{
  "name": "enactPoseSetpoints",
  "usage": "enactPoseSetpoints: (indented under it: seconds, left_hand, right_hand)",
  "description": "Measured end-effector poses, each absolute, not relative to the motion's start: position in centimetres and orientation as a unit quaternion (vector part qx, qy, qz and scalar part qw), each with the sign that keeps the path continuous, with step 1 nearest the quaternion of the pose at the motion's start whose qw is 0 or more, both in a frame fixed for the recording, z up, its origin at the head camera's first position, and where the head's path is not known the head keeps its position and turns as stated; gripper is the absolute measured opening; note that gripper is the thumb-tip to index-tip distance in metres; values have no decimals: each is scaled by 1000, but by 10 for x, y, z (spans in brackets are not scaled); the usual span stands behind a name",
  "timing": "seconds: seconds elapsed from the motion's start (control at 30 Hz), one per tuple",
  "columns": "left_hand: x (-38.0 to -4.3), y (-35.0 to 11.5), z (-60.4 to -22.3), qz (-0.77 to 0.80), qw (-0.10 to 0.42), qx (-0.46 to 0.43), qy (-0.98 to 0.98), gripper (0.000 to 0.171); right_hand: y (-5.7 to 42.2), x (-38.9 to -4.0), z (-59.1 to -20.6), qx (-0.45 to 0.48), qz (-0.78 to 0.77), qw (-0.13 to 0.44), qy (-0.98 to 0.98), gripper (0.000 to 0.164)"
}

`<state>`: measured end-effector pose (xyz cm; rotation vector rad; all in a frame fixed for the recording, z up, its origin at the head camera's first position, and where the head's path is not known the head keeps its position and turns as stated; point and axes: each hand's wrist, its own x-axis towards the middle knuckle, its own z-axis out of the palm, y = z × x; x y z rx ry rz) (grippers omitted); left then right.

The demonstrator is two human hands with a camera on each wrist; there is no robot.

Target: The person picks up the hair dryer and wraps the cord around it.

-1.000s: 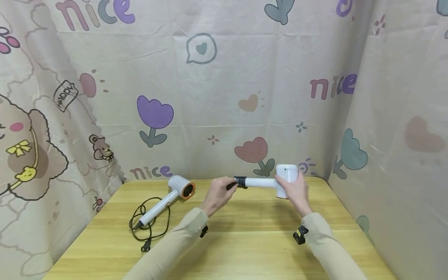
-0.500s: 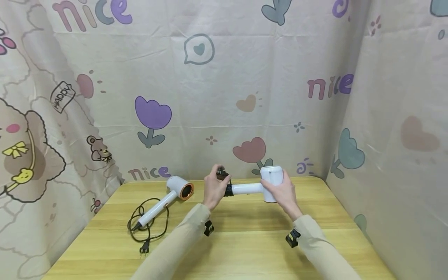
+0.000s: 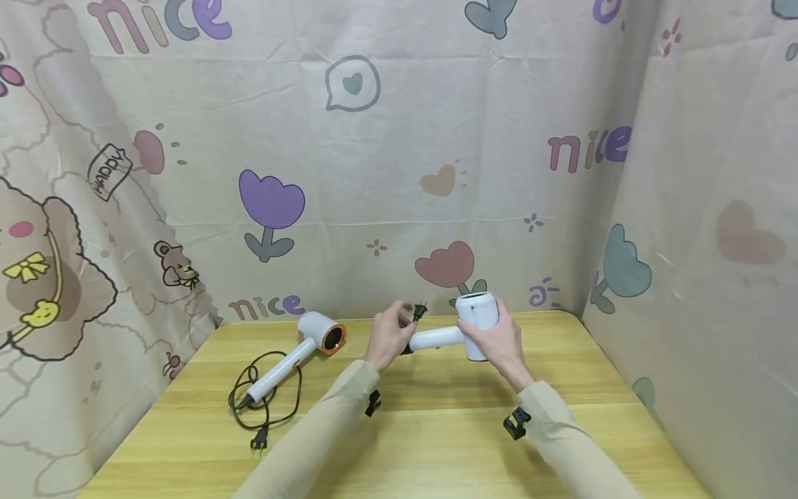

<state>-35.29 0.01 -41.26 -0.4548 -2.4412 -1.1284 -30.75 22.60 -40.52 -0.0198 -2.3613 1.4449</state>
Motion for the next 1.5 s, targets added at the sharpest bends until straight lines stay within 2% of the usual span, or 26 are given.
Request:
enactPoseSetpoints:
  seconds: [0.07,0.1,0.37,0.63,0.83,0.97,1.1,1.33,1.5]
  left_hand:
    - [-353,1,-414,-392,195,-171,-883,13]
    - [-353,1,-414,-383,188,-174,-888,12]
    - [-352,1,-419,-346,75,-223,-908,37]
    - [-353,3,-425,-313,11,-291,-904,36]
    - [-350,8,-431,-320,-51,-302,-897,31]
    - [-347,12,-443,-317,-76,-321,-889,31]
    - [-344,17,-455,-311,-94,-331,-886,39]
    - [-345,26,-464,-285,-147,-324,-890,43]
    - [-346,32,-463,-241,-148,-321,-904,42]
  right_hand:
    - [226,-307,-405,-9,507,189,-841,88]
    - [227,-307,-406,-11,506,189,-841,88]
    - [238,-310,-407,-39,522,166,-836,90]
    - [246,-306,-404,-51,525,118,-841,95]
    - [252,-307,-408,-57,522,78,-847,88]
    - [257,-308,-415,-58,512,47,-855,88]
    - [264,-311,-425,-59,521,14,-851,91]
    - [278,-316,-444,-66,574,-71,-813,81]
    - [284,-320,-451,-70,578,-93,-808,76]
